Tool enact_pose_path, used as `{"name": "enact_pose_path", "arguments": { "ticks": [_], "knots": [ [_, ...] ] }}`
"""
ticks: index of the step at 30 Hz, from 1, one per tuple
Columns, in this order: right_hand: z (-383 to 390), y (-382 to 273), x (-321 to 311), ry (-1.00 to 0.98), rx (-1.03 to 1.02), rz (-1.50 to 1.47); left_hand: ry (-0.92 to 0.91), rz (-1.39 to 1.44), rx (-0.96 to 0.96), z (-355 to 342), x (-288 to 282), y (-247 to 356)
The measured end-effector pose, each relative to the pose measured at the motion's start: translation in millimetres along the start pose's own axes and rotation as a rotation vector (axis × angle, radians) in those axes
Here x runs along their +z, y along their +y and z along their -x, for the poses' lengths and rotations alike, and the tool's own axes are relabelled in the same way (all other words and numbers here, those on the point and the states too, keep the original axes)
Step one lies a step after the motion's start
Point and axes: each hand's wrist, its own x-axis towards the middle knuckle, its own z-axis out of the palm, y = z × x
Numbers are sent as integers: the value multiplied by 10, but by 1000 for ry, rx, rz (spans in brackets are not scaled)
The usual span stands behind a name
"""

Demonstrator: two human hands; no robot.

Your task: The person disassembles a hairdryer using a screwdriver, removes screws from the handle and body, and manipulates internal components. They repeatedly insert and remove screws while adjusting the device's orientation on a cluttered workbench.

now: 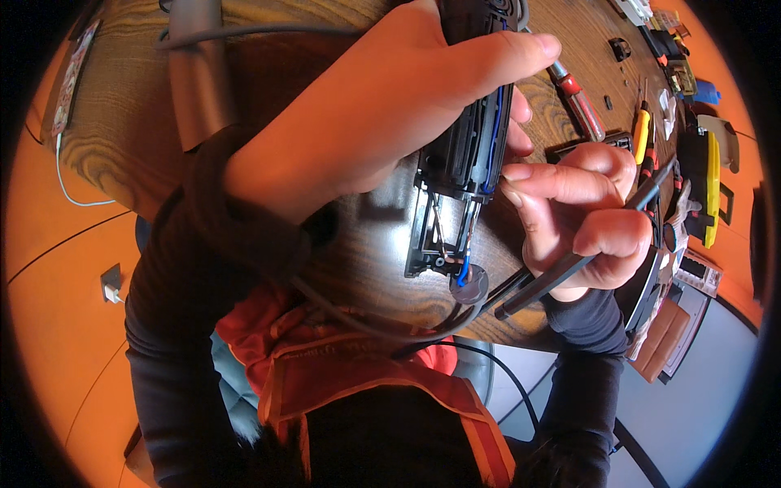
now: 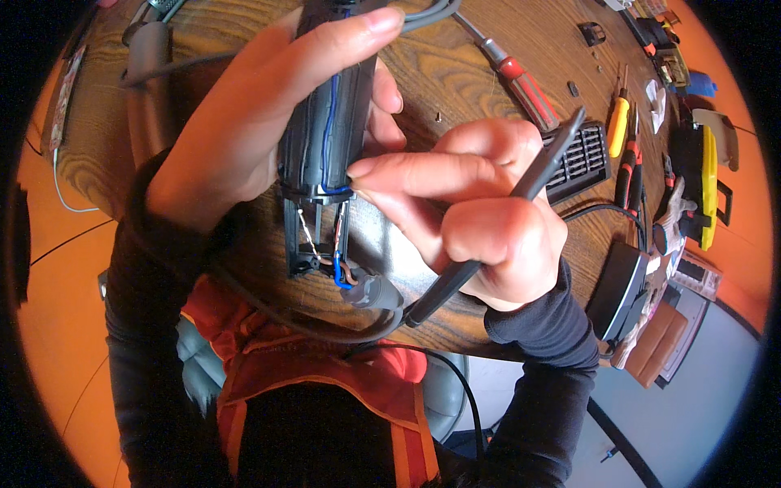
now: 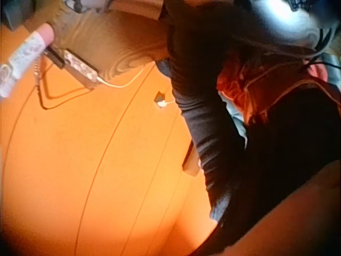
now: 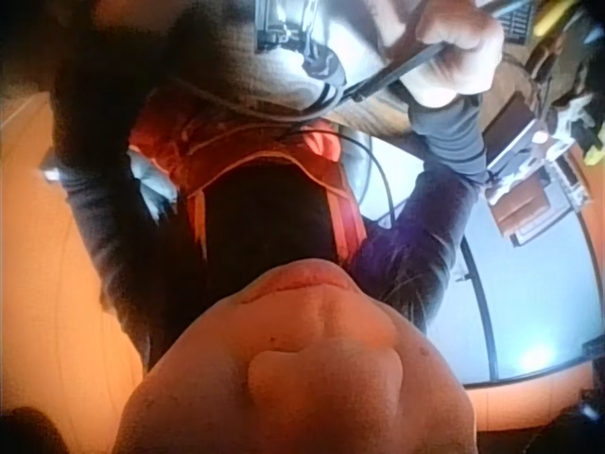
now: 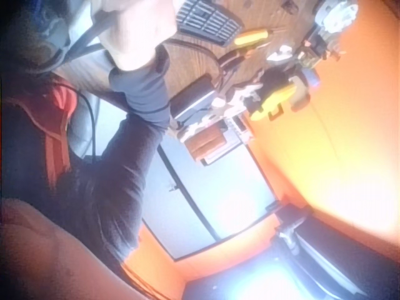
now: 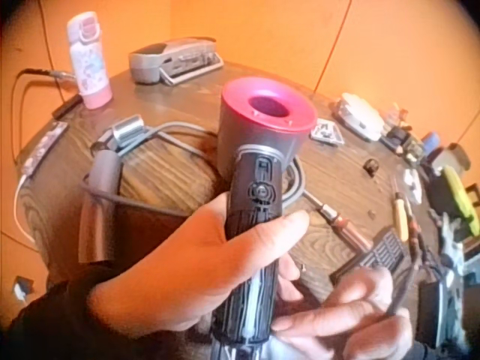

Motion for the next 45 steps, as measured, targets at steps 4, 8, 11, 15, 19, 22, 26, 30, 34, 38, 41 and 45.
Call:
{"name": "enact_pose_path", "arguments": {
  "ticks": [4,8,11,15,19,22,26,30,34,38,41,45],
  "knots": [
    [-19,-13,-27,-37,-35,31,170,-166,-37,37,141,0],
    [-38,-2,-29,-84,-95,120,179,-103,-51,45,191,19],
    [-30,20,7,-4,-101,85,165,-100,-24,30,175,-6],
    [-5,29,20,2,-73,78,87,-74,47,17,87,-81],
    [16,30,78,77,-32,-40,-19,-8,135,-21,19,-167],
    [19,34,107,114,-19,-102,-34,8,120,11,3,-168],
    [27,38,119,123,-19,-120,-120,157,42,20,-16,-58],
    [54,32,136,130,-8,-127,-23,22,112,70,59,-127],
    [39,66,129,144,0,-194,-23,5,140,-6,13,-190],
    [-51,130,-14,180,12,-403,-124,189,56,-64,-69,-186],
    [-17,-14,-168,305,247,-553,249,-154,143,-80,31,-303],
    [51,20,-181,204,180,-596,266,-204,261,-115,18,-375]
  ]
}}
